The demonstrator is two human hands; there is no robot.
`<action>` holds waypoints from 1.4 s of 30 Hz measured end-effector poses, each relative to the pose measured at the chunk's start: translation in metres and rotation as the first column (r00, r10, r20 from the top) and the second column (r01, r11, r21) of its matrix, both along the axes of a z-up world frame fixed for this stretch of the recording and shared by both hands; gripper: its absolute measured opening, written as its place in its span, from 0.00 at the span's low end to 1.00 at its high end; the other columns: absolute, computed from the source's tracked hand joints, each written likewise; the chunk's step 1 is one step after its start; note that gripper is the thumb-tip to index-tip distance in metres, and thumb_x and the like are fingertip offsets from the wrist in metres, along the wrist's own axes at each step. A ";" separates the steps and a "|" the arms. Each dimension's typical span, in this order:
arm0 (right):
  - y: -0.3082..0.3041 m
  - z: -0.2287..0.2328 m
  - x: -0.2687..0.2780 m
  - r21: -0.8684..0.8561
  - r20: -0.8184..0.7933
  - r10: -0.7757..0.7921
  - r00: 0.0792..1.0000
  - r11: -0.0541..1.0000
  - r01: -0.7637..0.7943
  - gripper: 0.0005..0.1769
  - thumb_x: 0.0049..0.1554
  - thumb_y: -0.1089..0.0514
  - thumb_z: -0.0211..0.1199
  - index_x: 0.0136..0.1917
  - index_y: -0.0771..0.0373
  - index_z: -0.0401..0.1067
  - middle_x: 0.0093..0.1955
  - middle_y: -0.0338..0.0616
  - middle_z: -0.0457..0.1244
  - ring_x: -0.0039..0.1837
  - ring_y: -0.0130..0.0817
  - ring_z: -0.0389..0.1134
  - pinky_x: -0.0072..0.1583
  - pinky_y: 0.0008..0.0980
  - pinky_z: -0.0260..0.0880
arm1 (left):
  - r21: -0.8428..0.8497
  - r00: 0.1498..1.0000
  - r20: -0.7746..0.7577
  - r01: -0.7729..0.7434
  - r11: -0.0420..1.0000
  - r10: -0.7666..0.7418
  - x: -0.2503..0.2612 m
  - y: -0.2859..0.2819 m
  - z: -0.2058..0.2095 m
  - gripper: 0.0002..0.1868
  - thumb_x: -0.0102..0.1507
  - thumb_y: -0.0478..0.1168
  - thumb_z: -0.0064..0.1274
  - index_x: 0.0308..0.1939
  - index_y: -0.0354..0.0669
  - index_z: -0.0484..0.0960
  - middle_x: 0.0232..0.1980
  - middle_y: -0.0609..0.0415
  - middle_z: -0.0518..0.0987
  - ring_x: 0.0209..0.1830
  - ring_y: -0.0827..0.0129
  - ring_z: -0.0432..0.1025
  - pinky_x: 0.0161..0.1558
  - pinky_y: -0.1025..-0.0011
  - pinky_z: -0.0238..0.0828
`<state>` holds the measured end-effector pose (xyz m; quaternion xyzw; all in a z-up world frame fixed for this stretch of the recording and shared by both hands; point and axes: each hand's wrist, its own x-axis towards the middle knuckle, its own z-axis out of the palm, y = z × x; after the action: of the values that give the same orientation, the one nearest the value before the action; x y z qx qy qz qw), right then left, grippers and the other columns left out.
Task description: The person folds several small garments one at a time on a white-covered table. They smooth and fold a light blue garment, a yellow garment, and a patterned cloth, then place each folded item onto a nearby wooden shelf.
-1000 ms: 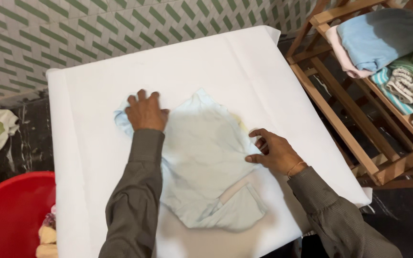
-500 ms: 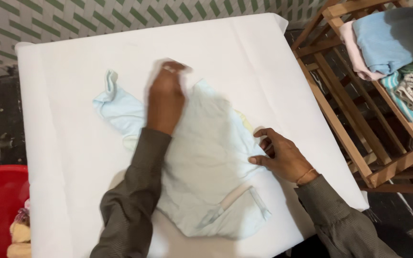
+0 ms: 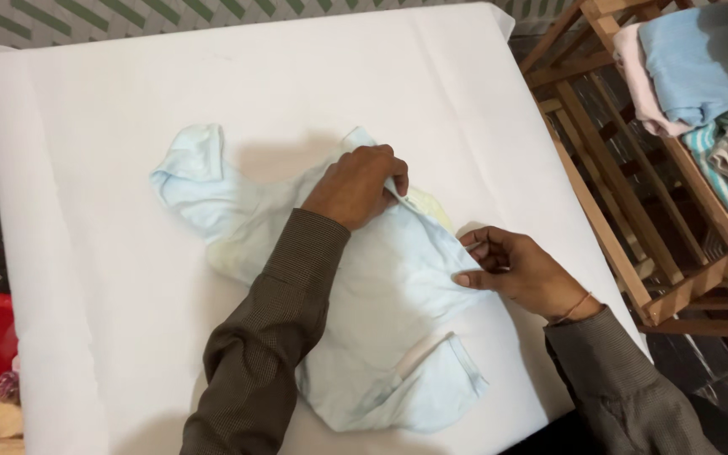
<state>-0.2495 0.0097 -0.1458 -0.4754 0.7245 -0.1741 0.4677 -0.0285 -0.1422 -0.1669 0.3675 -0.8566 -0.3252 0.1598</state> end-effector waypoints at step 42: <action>-0.006 0.021 0.004 0.109 -0.463 0.020 0.886 0.993 0.034 0.21 0.55 0.44 0.72 0.50 0.64 0.82 0.32 0.46 0.69 0.32 0.32 0.64 0.38 0.33 0.66 | -0.138 0.957 0.069 -0.270 0.953 0.281 0.022 -0.029 -0.023 0.08 0.60 0.42 0.64 0.38 0.45 0.83 0.46 0.55 0.79 0.50 0.61 0.72 0.52 0.57 0.68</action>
<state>-0.2452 0.0042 -0.1247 -0.4732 0.8257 -0.0157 0.3068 -0.0069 -0.1713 -0.1903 0.4862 -0.8221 -0.2283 0.1888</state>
